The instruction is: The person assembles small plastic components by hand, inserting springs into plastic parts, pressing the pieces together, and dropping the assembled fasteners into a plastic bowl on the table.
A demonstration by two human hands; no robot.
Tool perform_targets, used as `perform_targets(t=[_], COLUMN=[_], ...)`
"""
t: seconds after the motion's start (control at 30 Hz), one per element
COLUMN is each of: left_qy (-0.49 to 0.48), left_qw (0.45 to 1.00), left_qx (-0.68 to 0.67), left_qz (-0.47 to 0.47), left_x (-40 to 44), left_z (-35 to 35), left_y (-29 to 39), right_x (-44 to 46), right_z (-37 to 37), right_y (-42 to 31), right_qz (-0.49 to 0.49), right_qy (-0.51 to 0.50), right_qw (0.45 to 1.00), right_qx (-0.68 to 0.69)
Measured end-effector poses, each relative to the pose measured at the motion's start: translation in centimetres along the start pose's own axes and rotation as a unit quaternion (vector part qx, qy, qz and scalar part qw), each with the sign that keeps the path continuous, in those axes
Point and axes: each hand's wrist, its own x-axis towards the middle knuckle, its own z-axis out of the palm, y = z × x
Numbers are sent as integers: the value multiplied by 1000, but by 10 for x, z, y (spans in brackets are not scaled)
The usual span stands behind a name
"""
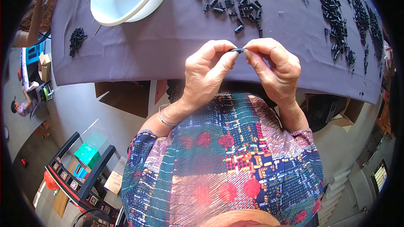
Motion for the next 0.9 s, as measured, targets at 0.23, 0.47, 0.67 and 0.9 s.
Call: perform_targets(t=[0.23,0.47,0.67,0.9], left_qy=[12,30,39,39], left_qw=[1000,999,998,998], left_qx=[-23,-45,-53,-50], left_qz=[10,3,5,2], left_x=[0,1,0,0], left_z=[1,3,2,2], left_y=[-7,-9,-13,-13], right_x=[-2,1,2,4], right_z=[6,10,12,12], right_y=[3,5,8,11], right_qz=[35,33,24,-9], right_qy=[10,12,0,-31], right_qw=[999,999,1000,999], right_qx=[20,19,12,-2])
